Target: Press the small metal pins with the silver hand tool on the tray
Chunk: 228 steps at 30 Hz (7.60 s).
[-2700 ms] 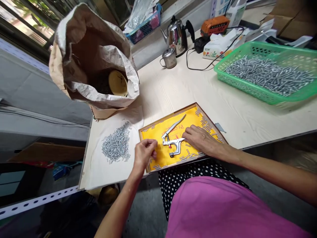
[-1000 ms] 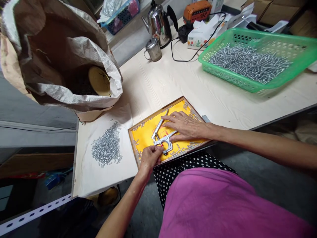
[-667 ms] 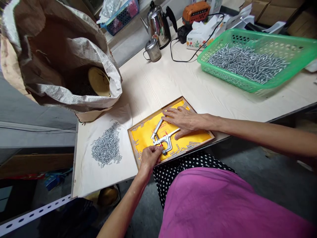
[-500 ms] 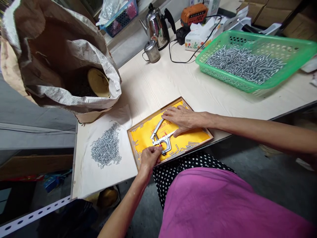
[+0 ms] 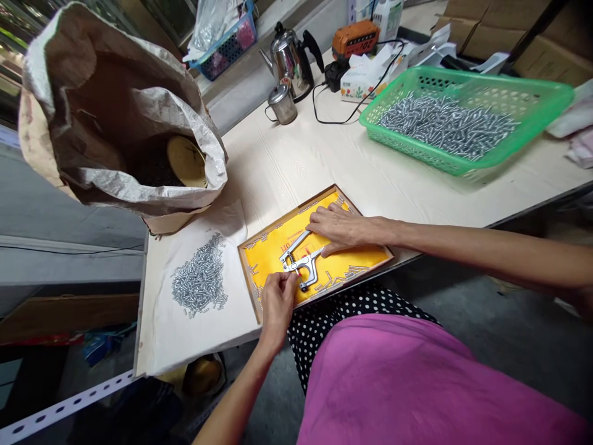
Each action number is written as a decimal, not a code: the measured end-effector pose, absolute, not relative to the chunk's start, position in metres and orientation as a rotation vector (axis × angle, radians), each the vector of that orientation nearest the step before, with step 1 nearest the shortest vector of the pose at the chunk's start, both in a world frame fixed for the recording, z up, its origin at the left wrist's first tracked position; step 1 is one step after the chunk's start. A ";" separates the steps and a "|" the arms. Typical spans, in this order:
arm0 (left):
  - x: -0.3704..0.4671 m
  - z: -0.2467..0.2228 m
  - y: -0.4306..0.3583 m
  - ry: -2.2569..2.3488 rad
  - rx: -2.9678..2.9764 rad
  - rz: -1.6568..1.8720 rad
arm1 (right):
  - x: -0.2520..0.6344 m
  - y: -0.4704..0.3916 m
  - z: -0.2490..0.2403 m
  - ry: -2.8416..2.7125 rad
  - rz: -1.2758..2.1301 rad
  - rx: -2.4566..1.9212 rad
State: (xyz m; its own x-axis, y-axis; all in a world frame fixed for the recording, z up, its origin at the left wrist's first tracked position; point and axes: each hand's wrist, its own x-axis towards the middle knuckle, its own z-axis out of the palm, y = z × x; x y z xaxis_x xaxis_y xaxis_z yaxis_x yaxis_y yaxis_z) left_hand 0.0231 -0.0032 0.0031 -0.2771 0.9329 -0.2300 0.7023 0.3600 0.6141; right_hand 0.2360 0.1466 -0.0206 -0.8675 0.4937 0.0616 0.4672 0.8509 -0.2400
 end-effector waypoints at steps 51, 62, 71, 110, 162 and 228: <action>-0.001 0.018 0.025 2.193 1.792 0.273 | 0.242 0.094 -0.038 -2.509 0.586 -0.764; 0.028 0.009 -0.004 2.056 1.853 -0.021 | 0.261 0.099 -0.030 -2.172 0.614 -0.933; -0.066 0.045 0.007 2.618 1.776 -0.102 | 0.254 0.096 -0.055 -2.357 0.627 -0.821; -0.102 0.032 -0.032 1.695 0.568 1.256 | 0.020 0.064 0.008 -2.179 1.391 -0.784; 0.017 0.001 0.028 1.629 0.557 0.402 | 0.240 0.085 -0.018 -2.641 0.684 -0.929; 0.040 -0.014 0.105 1.870 2.119 0.254 | 0.254 0.102 -0.024 -2.931 0.130 -0.742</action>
State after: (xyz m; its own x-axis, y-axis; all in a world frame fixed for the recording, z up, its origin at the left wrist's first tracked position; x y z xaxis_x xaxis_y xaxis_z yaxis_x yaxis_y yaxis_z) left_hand 0.0395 0.1051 -0.0144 0.1357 0.9885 -0.0668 0.9348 -0.1054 0.3391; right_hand 0.2541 0.1015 -0.0243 -0.8736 0.4781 0.0906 0.4682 0.8766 -0.1115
